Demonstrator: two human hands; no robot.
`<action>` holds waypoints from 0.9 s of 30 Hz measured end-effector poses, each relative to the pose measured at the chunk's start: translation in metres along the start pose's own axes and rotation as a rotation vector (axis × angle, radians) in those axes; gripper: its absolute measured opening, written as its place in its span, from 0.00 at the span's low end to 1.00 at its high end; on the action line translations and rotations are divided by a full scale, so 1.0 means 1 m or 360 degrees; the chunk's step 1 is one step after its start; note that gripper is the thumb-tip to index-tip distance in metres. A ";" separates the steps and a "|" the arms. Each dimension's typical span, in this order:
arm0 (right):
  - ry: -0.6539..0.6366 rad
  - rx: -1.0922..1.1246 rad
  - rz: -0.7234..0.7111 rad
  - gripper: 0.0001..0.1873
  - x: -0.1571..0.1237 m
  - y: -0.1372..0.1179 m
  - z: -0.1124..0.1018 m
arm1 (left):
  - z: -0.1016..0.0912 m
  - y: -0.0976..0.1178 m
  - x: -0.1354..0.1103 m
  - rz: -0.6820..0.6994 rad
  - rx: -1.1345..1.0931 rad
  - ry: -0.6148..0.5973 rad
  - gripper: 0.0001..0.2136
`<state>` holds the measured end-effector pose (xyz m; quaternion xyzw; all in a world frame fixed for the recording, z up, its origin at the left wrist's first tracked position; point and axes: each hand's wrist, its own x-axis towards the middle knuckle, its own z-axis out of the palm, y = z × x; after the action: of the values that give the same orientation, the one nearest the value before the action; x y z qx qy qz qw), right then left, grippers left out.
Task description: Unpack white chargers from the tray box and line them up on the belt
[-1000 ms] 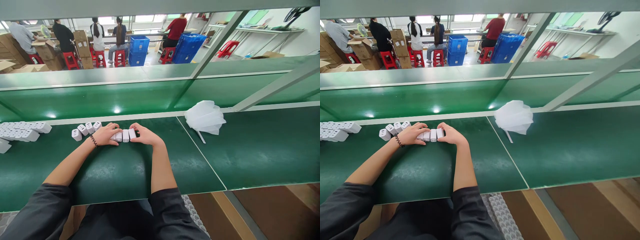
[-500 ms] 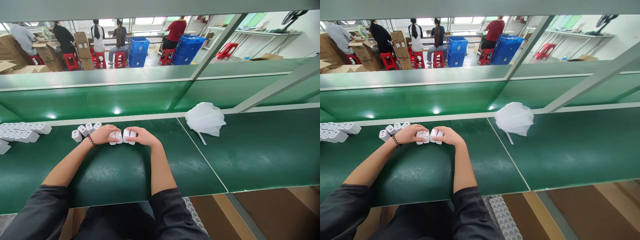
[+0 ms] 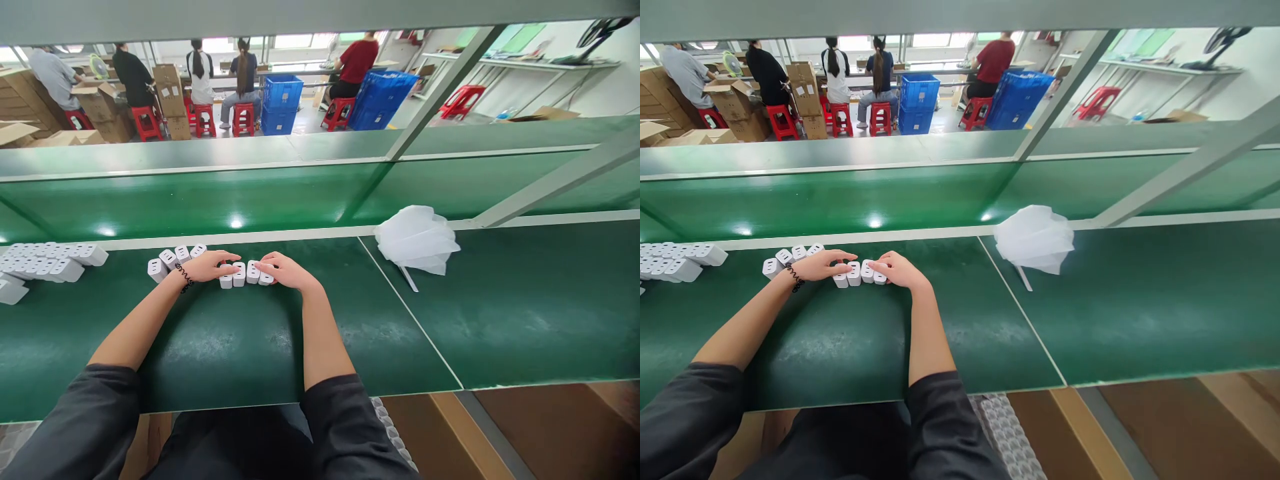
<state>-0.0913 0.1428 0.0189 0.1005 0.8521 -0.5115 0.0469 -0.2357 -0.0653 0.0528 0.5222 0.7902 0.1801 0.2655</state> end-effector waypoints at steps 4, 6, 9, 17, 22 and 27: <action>0.0130 -0.0185 0.0001 0.31 -0.010 -0.004 -0.006 | 0.008 0.012 -0.006 0.0070 0.0487 0.0116 0.38; 0.0067 -0.0301 -0.0047 0.37 -0.013 -0.005 -0.007 | 0.014 0.016 -0.006 0.0098 0.0651 0.0201 0.33; 0.0058 -0.0402 -0.0130 0.33 -0.009 -0.005 0.000 | 0.019 0.017 -0.002 0.0106 0.0772 0.0305 0.22; 0.0434 -0.0369 -0.0303 0.33 0.020 -0.008 0.042 | 0.001 -0.007 0.005 0.0027 0.0950 0.0483 0.22; 0.0649 -0.0307 -0.0392 0.42 0.017 -0.021 0.048 | -0.010 -0.011 -0.011 0.0163 0.1110 0.0775 0.26; 0.1031 -0.0094 -0.0564 0.29 -0.006 -0.043 0.003 | 0.013 0.104 -0.027 0.1010 0.0580 0.0838 0.15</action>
<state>-0.0947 0.1196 0.0562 0.1067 0.8413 -0.4286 -0.3117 -0.1431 -0.0497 0.1074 0.7132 0.6505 0.2370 -0.1092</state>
